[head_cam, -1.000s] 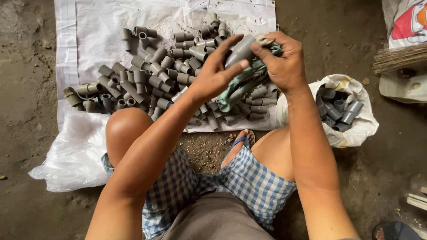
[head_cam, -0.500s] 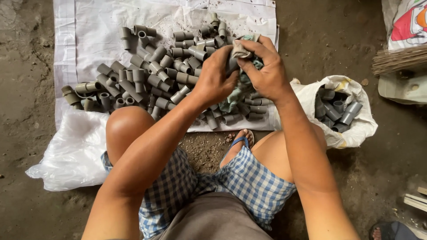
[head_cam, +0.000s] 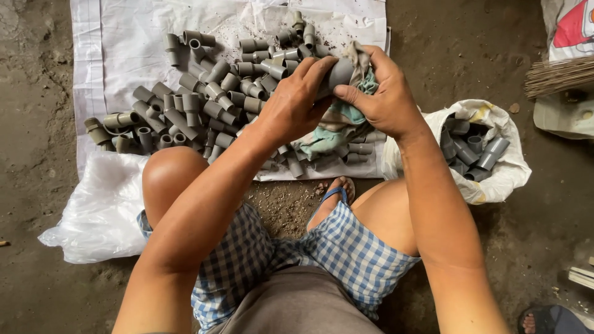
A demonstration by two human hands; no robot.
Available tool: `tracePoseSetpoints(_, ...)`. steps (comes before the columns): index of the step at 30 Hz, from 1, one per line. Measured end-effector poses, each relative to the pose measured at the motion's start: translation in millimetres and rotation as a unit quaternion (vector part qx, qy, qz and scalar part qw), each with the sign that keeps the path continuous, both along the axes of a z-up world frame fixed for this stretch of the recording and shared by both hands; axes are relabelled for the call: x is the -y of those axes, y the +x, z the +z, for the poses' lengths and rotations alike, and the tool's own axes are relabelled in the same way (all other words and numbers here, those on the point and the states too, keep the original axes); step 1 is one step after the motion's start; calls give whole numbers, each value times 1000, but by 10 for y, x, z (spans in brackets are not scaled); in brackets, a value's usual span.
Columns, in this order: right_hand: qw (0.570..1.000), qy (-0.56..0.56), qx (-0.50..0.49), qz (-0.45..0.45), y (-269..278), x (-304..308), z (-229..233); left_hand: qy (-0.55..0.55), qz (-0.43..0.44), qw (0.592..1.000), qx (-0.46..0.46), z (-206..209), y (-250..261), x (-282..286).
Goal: The person sits on the floor and wipes gray plastic pipe fittings with a cloth. They pick up fittings one by one from a pile on a white sheet, wipe them, and place them into a white sack.
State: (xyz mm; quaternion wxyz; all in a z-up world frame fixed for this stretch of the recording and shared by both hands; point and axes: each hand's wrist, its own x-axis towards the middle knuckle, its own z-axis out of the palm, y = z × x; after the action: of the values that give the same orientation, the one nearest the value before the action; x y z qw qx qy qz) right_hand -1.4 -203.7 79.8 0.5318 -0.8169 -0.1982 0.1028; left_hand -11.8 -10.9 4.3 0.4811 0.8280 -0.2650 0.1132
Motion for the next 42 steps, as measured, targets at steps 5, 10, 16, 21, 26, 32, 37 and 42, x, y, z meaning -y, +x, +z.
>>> tracePoseSetpoints(5, 995, 18, 61, -75, -15, 2, -67, -87, -45, 994, -44, 156, 20, -38)
tracePoseSetpoints(10, 982, 92, 62, -154, 42, -70, -194, -233, -85, 925, -288, 390, -8, 121)
tracePoseSetpoints(16, 899, -156, 386, -137, -169, -304, -565, -465, -54, 752, -463, 407, 54, 109)
tracePoseSetpoints(21, 920, -164, 355, -34, -155, -348, -582, -479, 38, 736, -477, 312, 138, 42)
tracePoseSetpoints(26, 968, 156, 107, -164, 64, -159, -208, -462, 4, 812, -357, 369, 94, 115)
tracePoseSetpoints(32, 964, -85, 246, -58, -114, -424, -473, -541, -87, 772, -323, -39, 261, 69)
tracePoseSetpoints(37, 974, -65, 216, -14, -144, -380, -343, -468, 58, 767, -435, 366, 164, -19)
tracePoseSetpoints(42, 989, 59, 119, -59, -16, -294, -204, -461, -61, 838, -286, 248, 229, 131)
